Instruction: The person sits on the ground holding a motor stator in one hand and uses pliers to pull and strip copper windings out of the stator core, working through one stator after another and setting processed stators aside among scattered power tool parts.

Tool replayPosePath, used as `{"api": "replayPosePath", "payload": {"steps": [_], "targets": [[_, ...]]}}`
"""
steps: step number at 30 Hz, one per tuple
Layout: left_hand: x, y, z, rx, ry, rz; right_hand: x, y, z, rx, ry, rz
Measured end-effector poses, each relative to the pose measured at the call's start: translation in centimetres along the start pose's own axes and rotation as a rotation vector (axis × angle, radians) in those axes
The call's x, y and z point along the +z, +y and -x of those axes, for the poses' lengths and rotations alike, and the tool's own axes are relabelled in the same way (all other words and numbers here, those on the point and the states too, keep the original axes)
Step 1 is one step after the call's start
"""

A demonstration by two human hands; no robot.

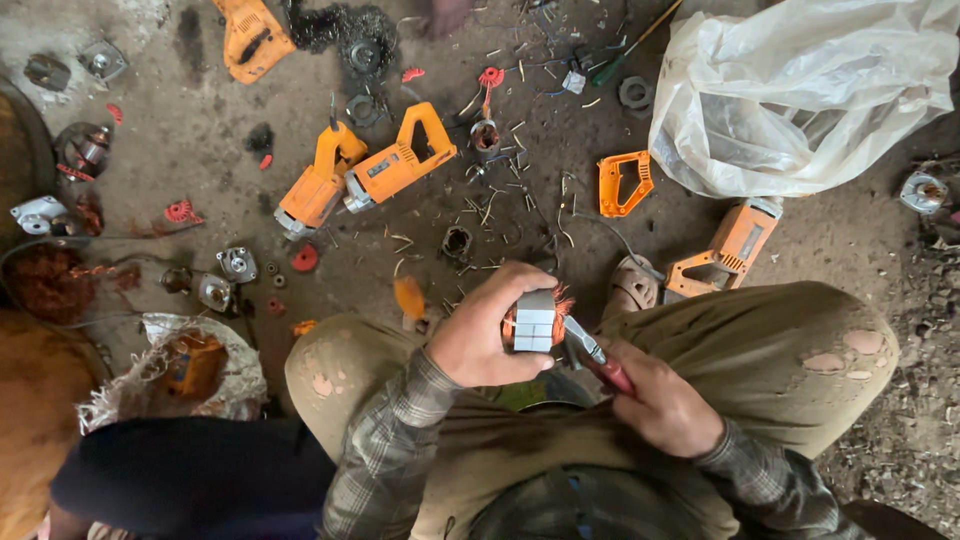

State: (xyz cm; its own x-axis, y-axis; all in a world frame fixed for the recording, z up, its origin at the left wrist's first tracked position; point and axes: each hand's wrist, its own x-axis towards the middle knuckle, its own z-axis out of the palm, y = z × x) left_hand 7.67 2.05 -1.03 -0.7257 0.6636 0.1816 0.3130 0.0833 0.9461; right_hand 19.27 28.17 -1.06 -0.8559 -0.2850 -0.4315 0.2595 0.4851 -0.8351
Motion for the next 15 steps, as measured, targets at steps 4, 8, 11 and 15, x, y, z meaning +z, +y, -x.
{"api": "replayPosePath", "payload": {"steps": [4, 8, 11, 15], "targets": [[0.0, -0.3, 0.2, -0.115, -0.105, -0.011, 0.3, -0.2, 0.3, -0.077, -0.019, -0.004], [0.6, -0.9, 0.3, -0.161, -0.187, 0.048, 0.4, -0.3, 0.4, 0.066, -0.067, 0.020], [1.0, -1.2, 0.5, -0.090, -0.147, 0.033, 0.5, -0.2, 0.8, 0.017, -0.054, 0.011], [1.0, -1.7, 0.8, -0.095, -0.189, 0.168, -0.1, 1.2, 0.6, -0.456, -0.022, 0.025]]}}
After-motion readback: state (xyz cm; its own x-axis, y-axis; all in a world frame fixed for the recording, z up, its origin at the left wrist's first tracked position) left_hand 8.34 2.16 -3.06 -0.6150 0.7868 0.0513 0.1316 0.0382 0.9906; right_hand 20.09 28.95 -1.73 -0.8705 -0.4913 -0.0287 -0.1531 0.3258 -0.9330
